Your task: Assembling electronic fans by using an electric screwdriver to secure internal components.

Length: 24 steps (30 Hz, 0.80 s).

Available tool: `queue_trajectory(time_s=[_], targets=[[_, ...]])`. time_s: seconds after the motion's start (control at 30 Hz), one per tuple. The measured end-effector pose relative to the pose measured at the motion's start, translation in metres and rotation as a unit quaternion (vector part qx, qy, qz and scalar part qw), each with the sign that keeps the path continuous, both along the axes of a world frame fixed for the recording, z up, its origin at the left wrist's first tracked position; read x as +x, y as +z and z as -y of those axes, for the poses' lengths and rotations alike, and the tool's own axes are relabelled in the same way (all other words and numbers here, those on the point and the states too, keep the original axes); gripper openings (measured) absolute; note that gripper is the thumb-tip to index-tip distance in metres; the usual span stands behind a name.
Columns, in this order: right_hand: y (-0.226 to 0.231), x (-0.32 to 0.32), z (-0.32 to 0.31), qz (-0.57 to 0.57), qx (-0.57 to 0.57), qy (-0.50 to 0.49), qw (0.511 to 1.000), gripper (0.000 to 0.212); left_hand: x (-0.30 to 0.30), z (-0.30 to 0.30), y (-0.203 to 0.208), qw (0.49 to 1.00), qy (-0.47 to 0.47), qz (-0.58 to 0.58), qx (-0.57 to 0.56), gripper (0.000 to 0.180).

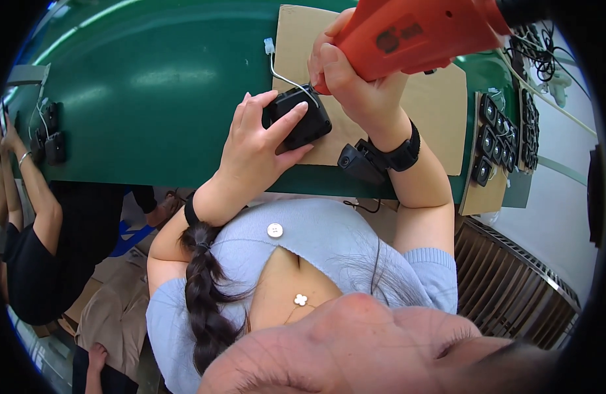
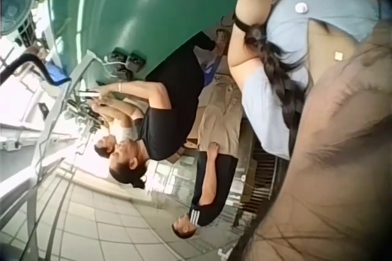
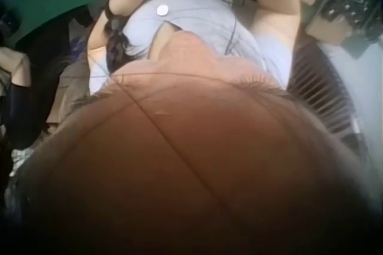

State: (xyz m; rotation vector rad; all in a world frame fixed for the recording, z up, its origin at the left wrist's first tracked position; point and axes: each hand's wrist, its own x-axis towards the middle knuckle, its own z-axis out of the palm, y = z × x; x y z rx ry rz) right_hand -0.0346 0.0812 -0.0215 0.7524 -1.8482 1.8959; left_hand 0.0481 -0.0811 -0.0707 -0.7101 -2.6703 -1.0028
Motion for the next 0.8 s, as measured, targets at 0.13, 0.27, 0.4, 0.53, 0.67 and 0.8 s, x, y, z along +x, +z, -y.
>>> queue_trajectory(time_s=[0.13, 0.27, 0.4, 0.53, 0.67, 0.8], targets=[[0.003, 0.005, -0.004, 0.029, 0.046, 0.018, 0.998, 0.02, 0.001, -0.002, -0.001, 1.0, -0.005, 0.0, 0.022, 0.058], [0.0, 0.013, -0.017, 0.085, -0.089, 0.056, 0.991, 0.022, 0.001, 0.002, -0.003, 0.999, -0.009, -0.016, 0.03, 0.058], [0.021, 0.039, -0.034, 0.052, -0.153, 0.095, 0.982, 0.023, -0.002, 0.006, -0.001, 0.999, -0.007, -0.023, 0.03, 0.057], [0.011, 0.053, -0.033, 0.067, -0.166, 0.07, 0.981, 0.024, -0.001, 0.006, -0.003, 0.999, -0.008, -0.03, 0.024, 0.057], [0.007, 0.052, -0.033, 0.054, -0.115, 0.048, 0.991, 0.024, -0.001, 0.005, -0.003, 0.999, -0.004, -0.031, 0.023, 0.057], [0.013, 0.054, -0.029, 0.032, -0.158, 0.074, 0.984, 0.023, 0.0, 0.007, -0.004, 0.999, -0.003, -0.031, 0.023, 0.056]])
